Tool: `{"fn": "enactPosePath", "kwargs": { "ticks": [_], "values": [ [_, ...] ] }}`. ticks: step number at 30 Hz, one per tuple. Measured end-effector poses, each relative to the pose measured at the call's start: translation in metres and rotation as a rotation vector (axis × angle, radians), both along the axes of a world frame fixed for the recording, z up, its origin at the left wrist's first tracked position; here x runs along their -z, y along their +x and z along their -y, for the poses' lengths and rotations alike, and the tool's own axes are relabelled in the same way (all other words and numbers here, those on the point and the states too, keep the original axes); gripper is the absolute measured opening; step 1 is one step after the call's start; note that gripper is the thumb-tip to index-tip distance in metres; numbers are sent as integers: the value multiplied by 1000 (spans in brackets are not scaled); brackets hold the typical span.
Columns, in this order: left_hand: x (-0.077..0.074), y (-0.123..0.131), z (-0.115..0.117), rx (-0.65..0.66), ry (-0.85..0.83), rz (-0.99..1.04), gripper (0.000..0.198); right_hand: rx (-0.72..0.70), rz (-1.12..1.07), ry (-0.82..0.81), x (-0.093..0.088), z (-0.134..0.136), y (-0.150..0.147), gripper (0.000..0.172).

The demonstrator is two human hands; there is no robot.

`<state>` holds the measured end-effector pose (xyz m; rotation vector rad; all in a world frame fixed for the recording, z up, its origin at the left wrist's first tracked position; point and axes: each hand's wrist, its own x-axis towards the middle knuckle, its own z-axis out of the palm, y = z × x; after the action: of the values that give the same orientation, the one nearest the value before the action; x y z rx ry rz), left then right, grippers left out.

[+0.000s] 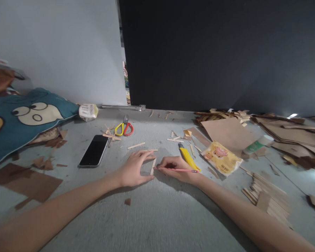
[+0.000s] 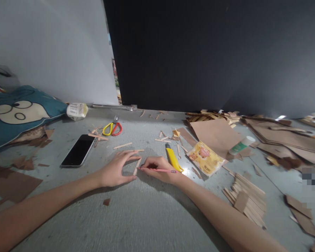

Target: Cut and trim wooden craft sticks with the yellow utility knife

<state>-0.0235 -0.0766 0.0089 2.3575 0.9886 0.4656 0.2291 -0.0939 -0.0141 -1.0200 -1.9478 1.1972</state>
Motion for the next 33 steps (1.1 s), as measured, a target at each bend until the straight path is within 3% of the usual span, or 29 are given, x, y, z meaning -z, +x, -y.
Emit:
{"fn": "enactPosePath", "kwargs": {
  "ticks": [33],
  "values": [
    [3,-1,-2,8,-2,26,81,23,1,-6,1,-1,0,35]
  ]
}}
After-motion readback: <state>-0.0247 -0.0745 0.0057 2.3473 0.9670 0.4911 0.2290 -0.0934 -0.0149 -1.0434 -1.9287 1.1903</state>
